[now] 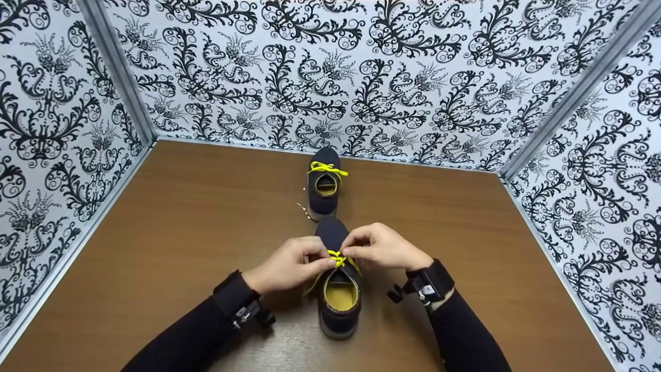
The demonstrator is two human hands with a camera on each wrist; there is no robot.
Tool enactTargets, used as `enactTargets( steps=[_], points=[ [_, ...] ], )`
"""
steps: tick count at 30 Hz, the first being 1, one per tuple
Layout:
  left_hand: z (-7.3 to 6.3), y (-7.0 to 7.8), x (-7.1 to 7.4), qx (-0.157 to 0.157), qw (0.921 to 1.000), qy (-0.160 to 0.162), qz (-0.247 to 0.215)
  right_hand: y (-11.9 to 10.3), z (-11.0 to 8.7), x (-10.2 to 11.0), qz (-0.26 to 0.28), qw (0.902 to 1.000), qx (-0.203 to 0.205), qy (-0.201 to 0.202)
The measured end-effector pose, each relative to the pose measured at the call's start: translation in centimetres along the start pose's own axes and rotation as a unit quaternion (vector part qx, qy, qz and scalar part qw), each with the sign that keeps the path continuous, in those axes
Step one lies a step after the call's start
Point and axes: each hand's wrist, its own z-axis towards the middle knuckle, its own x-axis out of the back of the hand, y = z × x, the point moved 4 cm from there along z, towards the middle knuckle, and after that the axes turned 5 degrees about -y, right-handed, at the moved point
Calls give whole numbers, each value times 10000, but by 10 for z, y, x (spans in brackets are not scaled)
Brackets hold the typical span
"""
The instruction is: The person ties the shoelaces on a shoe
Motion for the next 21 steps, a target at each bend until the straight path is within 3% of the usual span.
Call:
enactTargets(
  steps=[8, 15, 21],
  points=[
    [0, 1, -1, 139, 9999, 8, -86, -4, 0, -1, 157, 9999, 40, 17],
    [0, -3, -4, 953, 9942, 38, -503, -3, 0, -3, 247, 9995, 5, 176],
    [-1, -5, -6, 993, 9939, 214, -418, -7, 1, -4, 264, 9990, 140, 340]
  ],
)
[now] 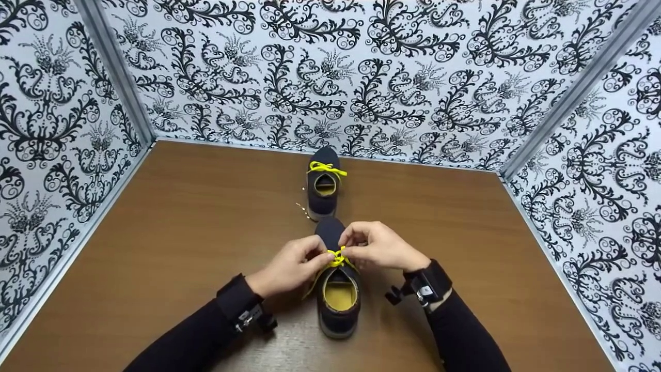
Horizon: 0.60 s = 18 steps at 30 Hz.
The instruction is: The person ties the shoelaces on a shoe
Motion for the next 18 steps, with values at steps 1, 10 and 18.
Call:
enactTargets(
  steps=[1, 10, 18],
  points=[
    [0, 0, 0, -25, 10000, 32, 26, -1, 0, 0, -24, 10000, 56, 18],
    [-1, -1, 0, 11, 10000, 21, -90, -2, 0, 0, -311, 9991, 272, 27],
    [-1, -6, 1, 560, 9975, -289, -316, -3, 0, -1, -662, 9968, 439, -37]
  ],
)
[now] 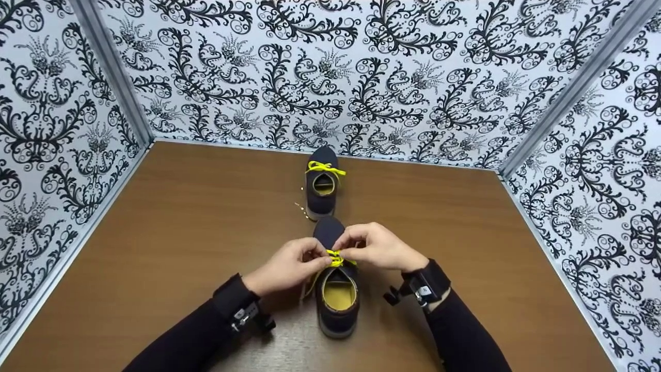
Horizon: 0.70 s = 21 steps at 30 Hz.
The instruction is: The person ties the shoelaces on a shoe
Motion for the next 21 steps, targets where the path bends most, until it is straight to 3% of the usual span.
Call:
enactTargets(
  steps=[8, 13, 21],
  points=[
    [1, -2, 3, 129, 9992, -18, -378, -1, -1, -1, 283, 9995, -154, -24],
    [1, -4, 2, 211, 9977, 42, -640, -3, -2, 1, 169, 9996, -208, 22],
    [-1, -8, 0, 509, 9890, -44, -1390, -6, 1, -1, -83, 9994, 335, -90]
  ],
)
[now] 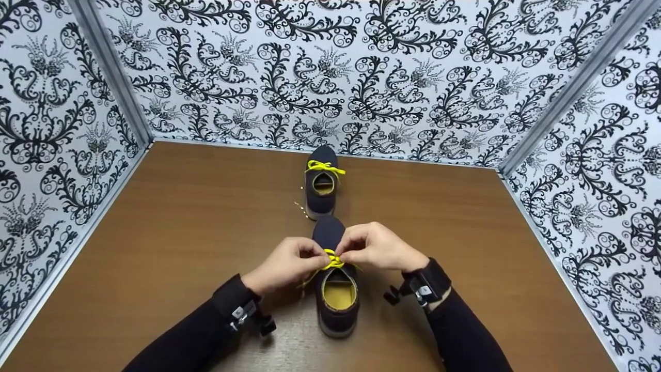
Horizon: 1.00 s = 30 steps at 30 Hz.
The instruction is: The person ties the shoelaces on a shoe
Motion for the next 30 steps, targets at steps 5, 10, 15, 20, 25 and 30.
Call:
enactTargets(
  steps=[5, 10, 15, 20, 25, 30],
  points=[
    [-1, -2, 0, 74, 9997, -37, -228, -2, 1, -1, -110, 9997, 181, -91],
    [1, -3, -1, 161, 9990, -54, -422, 0, 1, -2, -263, 9995, 165, -49],
    [2, -3, -2, 320, 9962, -10, -805, 1, 0, -2, -233, 9996, -110, 100],
    [3, -4, -3, 311, 9955, -10, -898, 1, -1, -2, -69, 9990, -390, 203],
    [2, -5, -1, 10, 9992, -139, -365, 1, -2, -2, -300, 9987, -354, 209],
    [2, -4, 1, -132, 9998, -170, -39, 0, -1, -1, -510, 9982, -282, 155]
  ],
)
